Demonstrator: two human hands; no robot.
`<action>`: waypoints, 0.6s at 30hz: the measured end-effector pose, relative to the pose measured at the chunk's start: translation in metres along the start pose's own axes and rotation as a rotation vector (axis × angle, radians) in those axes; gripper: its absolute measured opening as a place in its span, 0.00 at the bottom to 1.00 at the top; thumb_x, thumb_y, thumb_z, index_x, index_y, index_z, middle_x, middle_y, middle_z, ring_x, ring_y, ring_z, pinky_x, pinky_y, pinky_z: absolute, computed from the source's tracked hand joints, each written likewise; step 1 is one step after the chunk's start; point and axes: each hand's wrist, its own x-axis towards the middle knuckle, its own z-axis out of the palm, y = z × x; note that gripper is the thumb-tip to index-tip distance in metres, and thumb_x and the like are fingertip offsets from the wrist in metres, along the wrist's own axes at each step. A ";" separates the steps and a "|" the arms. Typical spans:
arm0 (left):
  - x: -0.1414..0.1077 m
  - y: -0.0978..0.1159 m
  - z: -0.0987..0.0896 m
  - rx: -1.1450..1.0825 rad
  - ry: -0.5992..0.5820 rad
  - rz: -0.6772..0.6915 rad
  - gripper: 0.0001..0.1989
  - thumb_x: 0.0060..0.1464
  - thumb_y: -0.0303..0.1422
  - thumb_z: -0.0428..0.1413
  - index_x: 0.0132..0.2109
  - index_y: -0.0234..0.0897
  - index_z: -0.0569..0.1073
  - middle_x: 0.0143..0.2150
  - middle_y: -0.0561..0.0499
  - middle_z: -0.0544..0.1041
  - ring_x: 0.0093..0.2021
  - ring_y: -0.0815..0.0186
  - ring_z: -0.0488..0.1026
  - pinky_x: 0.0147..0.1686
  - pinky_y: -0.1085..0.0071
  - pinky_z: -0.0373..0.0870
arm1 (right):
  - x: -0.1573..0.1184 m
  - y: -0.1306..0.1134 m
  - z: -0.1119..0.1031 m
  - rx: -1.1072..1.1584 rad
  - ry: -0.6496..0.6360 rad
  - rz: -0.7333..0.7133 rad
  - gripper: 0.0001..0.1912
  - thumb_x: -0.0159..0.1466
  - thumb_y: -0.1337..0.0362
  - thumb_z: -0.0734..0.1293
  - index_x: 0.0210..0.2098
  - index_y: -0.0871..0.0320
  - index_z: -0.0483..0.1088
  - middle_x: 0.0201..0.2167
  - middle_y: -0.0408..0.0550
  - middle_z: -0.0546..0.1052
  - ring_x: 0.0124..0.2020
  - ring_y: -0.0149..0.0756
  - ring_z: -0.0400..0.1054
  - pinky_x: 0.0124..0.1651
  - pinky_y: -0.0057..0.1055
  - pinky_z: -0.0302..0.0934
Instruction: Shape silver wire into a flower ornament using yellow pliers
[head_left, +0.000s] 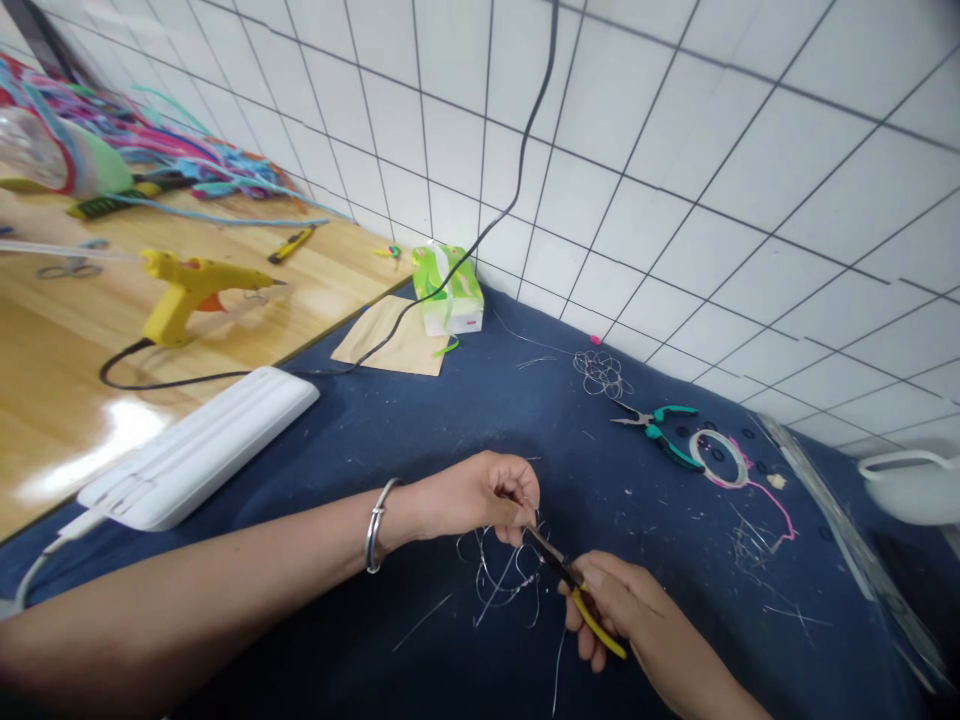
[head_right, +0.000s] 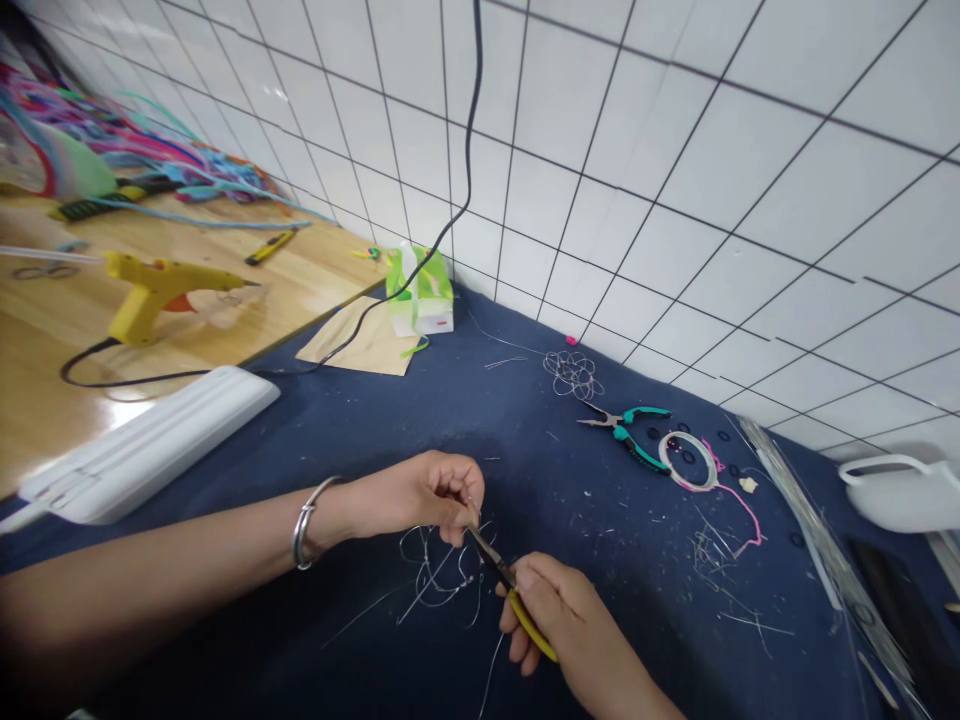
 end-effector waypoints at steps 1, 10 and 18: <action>0.000 0.000 0.000 -0.003 0.000 0.000 0.04 0.48 0.28 0.56 0.33 0.32 0.68 0.23 0.54 0.72 0.24 0.71 0.71 0.26 0.73 0.67 | 0.000 -0.001 0.000 0.000 0.007 -0.003 0.23 0.62 0.47 0.54 0.34 0.61 0.64 0.26 0.45 0.69 0.22 0.27 0.64 0.23 0.24 0.59; 0.000 -0.001 -0.001 -0.007 -0.018 0.019 0.04 0.49 0.27 0.56 0.34 0.33 0.68 0.24 0.54 0.72 0.25 0.70 0.72 0.27 0.73 0.67 | -0.002 -0.001 -0.001 -0.049 0.026 -0.048 0.20 0.64 0.51 0.54 0.35 0.61 0.65 0.26 0.44 0.68 0.22 0.26 0.62 0.21 0.22 0.54; -0.001 0.000 -0.001 -0.011 -0.017 0.008 0.04 0.49 0.28 0.56 0.34 0.32 0.69 0.25 0.53 0.72 0.25 0.71 0.72 0.27 0.73 0.67 | -0.006 -0.012 0.004 -0.413 0.123 -0.085 0.17 0.65 0.54 0.51 0.31 0.58 0.63 0.23 0.41 0.65 0.22 0.26 0.58 0.25 0.24 0.52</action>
